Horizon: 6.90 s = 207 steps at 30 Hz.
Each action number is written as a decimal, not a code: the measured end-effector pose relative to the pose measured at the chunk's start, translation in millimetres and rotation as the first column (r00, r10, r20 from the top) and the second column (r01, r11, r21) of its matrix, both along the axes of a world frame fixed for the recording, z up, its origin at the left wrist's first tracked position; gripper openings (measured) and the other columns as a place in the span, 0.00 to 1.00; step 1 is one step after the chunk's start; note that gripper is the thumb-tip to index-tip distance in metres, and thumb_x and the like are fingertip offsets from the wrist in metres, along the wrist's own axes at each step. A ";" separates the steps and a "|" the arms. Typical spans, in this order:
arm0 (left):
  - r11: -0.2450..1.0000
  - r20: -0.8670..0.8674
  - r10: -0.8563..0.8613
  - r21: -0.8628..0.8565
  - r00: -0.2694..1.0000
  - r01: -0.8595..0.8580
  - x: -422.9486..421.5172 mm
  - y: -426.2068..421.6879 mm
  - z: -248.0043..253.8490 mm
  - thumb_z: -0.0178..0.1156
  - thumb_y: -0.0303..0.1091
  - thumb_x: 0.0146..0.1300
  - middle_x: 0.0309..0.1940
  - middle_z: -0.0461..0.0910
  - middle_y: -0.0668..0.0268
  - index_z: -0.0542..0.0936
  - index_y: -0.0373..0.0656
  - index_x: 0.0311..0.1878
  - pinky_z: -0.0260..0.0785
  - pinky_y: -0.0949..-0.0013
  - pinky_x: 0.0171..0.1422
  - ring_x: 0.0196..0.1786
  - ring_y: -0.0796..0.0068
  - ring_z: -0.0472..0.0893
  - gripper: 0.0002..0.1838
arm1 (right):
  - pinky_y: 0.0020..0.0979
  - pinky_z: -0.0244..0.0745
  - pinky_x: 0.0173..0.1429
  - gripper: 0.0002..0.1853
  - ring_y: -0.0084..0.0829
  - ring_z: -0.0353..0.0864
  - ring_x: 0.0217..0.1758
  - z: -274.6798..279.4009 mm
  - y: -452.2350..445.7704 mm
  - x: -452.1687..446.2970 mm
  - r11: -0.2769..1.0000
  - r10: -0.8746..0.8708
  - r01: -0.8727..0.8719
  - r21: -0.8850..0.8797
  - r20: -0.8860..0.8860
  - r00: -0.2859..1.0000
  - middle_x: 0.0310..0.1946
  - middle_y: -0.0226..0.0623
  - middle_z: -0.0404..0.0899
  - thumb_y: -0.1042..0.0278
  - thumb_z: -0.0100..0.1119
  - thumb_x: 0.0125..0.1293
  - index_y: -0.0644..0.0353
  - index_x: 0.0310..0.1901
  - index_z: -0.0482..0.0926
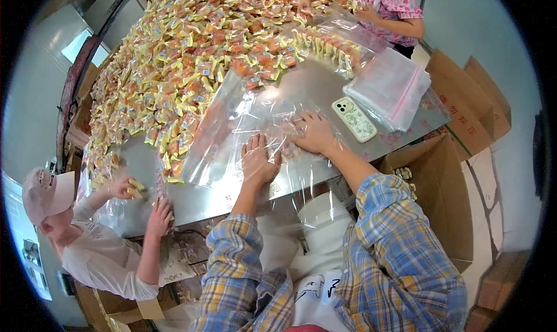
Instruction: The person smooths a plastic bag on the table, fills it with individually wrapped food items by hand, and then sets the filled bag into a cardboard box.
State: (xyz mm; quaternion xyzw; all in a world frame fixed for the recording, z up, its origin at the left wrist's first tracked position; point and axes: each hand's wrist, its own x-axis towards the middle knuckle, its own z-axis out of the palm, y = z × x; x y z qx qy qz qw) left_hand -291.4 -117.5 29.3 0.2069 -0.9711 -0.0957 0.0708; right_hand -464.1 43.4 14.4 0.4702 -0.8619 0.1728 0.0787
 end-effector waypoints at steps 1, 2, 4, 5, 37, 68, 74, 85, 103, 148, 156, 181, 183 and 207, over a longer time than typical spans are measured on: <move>1.000 0.006 0.004 -0.014 1.000 -0.004 2.2 2.5 1.2 0.55 0.60 0.68 0.80 0.61 0.52 0.64 0.35 0.78 0.40 0.48 0.87 0.84 0.55 0.57 0.45 | 0.54 0.62 0.77 0.39 0.46 0.66 0.76 -1.2 1.1 -0.5 1.000 0.009 -0.008 0.002 -0.018 1.000 0.71 0.43 0.72 0.31 0.58 0.64 0.49 0.68 0.79; 1.000 0.011 0.010 -0.029 1.000 -0.009 2.9 2.9 3.0 0.55 0.60 0.67 0.80 0.61 0.51 0.64 0.35 0.78 0.40 0.47 0.87 0.84 0.55 0.57 0.45 | 0.53 0.62 0.77 0.40 0.46 0.66 0.76 -2.6 1.1 -1.8 1.000 0.018 -0.018 0.003 -0.038 0.999 0.71 0.44 0.72 0.29 0.59 0.62 0.49 0.68 0.78; 0.999 -0.002 -0.002 -0.042 1.000 0.002 2.4 -3.5 -5.7 0.56 0.60 0.65 0.80 0.61 0.50 0.64 0.34 0.78 0.39 0.43 0.86 0.83 0.53 0.58 0.47 | 0.53 0.61 0.78 0.43 0.48 0.65 0.77 4.6 2.5 1.1 0.999 0.018 -0.019 0.029 0.021 1.000 0.72 0.45 0.70 0.28 0.61 0.59 0.49 0.69 0.78; 0.999 -0.012 -0.003 -0.053 1.000 0.003 2.3 -5.4 -11.0 0.56 0.61 0.65 0.80 0.60 0.50 0.64 0.34 0.78 0.40 0.42 0.86 0.82 0.52 0.59 0.47 | 0.53 0.61 0.78 0.44 0.49 0.65 0.77 8.6 2.7 1.0 0.999 0.018 -0.020 0.043 0.049 0.999 0.73 0.45 0.70 0.27 0.61 0.58 0.49 0.70 0.77; 0.966 -0.201 -0.257 -0.080 0.945 0.246 -0.1 35.6 27.8 0.62 0.39 0.62 0.36 0.88 0.54 0.88 0.45 0.41 0.78 0.50 0.51 0.40 0.53 0.88 0.11 | 0.54 0.72 0.68 0.19 0.47 0.76 0.67 71.0 54.8 104.1 0.844 0.438 -0.455 0.283 0.126 0.890 0.58 0.47 0.80 0.61 0.62 0.65 0.58 0.56 0.81; 0.989 -0.596 -0.017 0.108 0.803 0.101 74.8 -47.6 -22.4 0.63 0.21 0.52 0.18 0.73 0.51 0.71 0.38 0.24 0.69 0.57 0.29 0.21 0.51 0.75 0.09 | 0.47 0.73 0.68 0.20 0.47 0.79 0.64 70.6 -0.5 -34.2 0.969 0.244 -0.221 -0.113 0.263 0.934 0.59 0.45 0.82 0.63 0.59 0.72 0.56 0.64 0.79; 0.992 -0.601 0.019 0.112 0.799 0.061 74.4 -46.0 -15.5 0.67 0.35 0.67 0.14 0.75 0.57 0.75 0.43 0.22 0.69 0.56 0.24 0.17 0.53 0.77 0.18 | 0.55 0.56 0.81 0.41 0.59 0.55 0.82 12.0 -61.9 -92.8 0.998 0.057 -0.057 -0.008 -0.026 0.998 0.78 0.58 0.59 0.38 0.55 0.73 0.60 0.77 0.62; 0.949 -0.370 0.122 0.315 0.921 0.001 70.7 -42.2 2.0 0.57 0.41 0.72 0.17 0.78 0.54 0.80 0.44 0.20 0.73 0.52 0.28 0.20 0.50 0.80 0.22 | 0.87 0.43 0.71 0.72 0.54 0.35 0.88 38.4 -205.8 -130.4 0.996 -0.037 0.049 0.077 -0.143 0.989 0.87 0.44 0.34 0.16 0.69 0.42 0.41 0.85 0.45; 0.990 -0.320 -0.078 0.089 0.944 0.112 57.0 -55.3 -6.2 0.68 0.34 0.64 0.12 0.68 0.65 0.70 0.49 0.18 0.64 0.60 0.20 0.14 0.64 0.74 0.21 | 0.65 0.62 0.77 0.77 0.64 0.35 0.86 60.0 -314.8 -241.1 0.958 0.204 -0.226 0.174 0.138 0.969 0.82 0.57 0.44 0.55 0.85 0.34 0.25 0.84 0.37; 0.995 -0.201 -0.008 0.096 0.980 0.028 47.3 -49.8 2.6 0.70 0.35 0.60 0.15 0.74 0.67 0.72 0.49 0.20 0.68 0.62 0.22 0.17 0.66 0.77 0.17 | 0.64 0.69 0.66 0.37 0.52 0.77 0.66 13.6 -404.8 -202.8 0.951 -0.022 -0.012 -0.310 -0.106 0.994 0.58 0.40 0.81 0.57 0.75 0.49 0.50 0.62 0.73; 0.995 -0.251 -0.003 0.096 0.968 0.028 40.6 -48.1 6.9 0.70 0.33 0.59 0.12 0.71 0.63 0.70 0.47 0.19 0.68 0.60 0.21 0.14 0.63 0.75 0.19 | 0.60 0.63 0.74 0.35 0.64 0.71 0.69 4.0 -411.1 -200.0 0.923 -0.009 -0.058 -0.381 -0.172 0.985 0.58 0.56 0.78 0.70 0.66 0.55 0.61 0.67 0.70; 0.997 -0.237 0.051 0.073 0.970 -0.035 43.7 -45.9 4.5 0.67 0.39 0.64 0.15 0.75 0.64 0.74 0.49 0.18 0.67 0.58 0.21 0.18 0.61 0.78 0.19 | 0.55 0.78 0.57 0.39 0.46 0.74 0.66 42.5 -395.4 -222.1 0.950 0.089 -0.088 -0.299 -0.011 0.996 0.55 0.41 0.77 0.70 0.69 0.58 0.43 0.73 0.68; 0.997 -0.213 0.063 0.053 0.975 -0.053 44.4 -44.7 4.8 0.66 0.40 0.65 0.16 0.76 0.63 0.75 0.49 0.19 0.69 0.58 0.22 0.18 0.61 0.79 0.19 | 0.55 0.79 0.57 0.39 0.45 0.75 0.65 60.4 -383.2 -217.7 0.970 0.057 -0.073 -0.232 -0.074 0.996 0.53 0.41 0.78 0.68 0.70 0.58 0.43 0.72 0.67; 0.990 -0.308 0.120 0.114 0.944 -0.088 50.5 -35.2 6.6 0.66 0.39 0.66 0.16 0.77 0.58 0.74 0.44 0.19 0.70 0.55 0.27 0.19 0.54 0.78 0.19 | 0.33 0.76 0.61 0.35 0.29 0.78 0.57 23.4 99.2 -56.2 0.604 0.267 0.419 -0.677 0.668 0.694 0.56 0.36 0.77 0.45 0.65 0.73 0.64 0.69 0.68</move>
